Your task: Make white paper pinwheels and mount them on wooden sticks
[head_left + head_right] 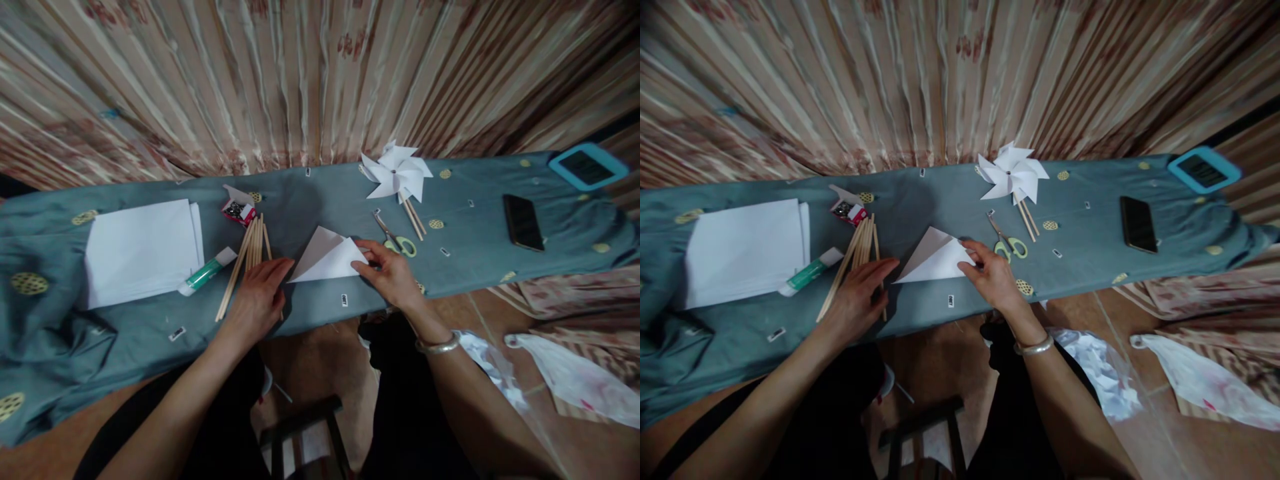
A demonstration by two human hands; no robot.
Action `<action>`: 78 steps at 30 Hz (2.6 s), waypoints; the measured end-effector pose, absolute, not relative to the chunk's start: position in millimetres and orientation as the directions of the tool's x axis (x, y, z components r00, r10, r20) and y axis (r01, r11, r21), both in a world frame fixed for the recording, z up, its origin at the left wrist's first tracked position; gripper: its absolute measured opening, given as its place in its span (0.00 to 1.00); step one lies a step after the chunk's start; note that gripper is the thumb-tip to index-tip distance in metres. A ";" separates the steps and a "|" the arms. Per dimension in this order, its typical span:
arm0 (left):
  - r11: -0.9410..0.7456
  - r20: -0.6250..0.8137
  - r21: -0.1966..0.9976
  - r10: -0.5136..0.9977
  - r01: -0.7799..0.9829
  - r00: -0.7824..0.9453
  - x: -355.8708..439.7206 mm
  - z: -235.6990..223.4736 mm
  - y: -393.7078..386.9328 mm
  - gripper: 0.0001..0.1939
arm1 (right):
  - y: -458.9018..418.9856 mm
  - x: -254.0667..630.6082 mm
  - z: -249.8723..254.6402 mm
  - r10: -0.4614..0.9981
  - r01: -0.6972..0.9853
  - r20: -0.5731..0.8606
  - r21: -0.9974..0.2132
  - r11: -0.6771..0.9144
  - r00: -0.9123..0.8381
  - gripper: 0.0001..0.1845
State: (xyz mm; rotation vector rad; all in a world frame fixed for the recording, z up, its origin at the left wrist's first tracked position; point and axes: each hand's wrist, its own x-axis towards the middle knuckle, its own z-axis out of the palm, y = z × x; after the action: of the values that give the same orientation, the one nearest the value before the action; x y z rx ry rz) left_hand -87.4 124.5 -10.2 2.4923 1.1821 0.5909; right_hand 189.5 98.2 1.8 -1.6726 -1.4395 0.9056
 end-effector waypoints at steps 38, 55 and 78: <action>-0.667 0.280 0.372 0.744 0.646 0.607 -69.6 -11.3 116.0 0.19 | 145.2 166.2 -0.9 0.989 0.756 0.137 -0.653 0.043 0.062 0.24; -0.752 0.199 0.283 0.653 0.595 0.731 -42.6 -14.2 90.1 0.30 | 150.9 154.7 -15.8 0.959 0.860 0.284 -0.491 0.138 0.008 0.24; -0.750 0.150 0.265 0.653 0.607 0.742 -41.8 -16.4 89.6 0.32 | 155.6 150.6 -18.3 0.958 0.882 0.286 -0.458 0.112 0.027 0.23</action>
State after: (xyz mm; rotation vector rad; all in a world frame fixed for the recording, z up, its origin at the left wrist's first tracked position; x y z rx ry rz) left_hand -41.8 89.6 -16.4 2.7435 1.0039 0.3462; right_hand 150.6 155.6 -18.3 -1.7833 -1.8678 0.1876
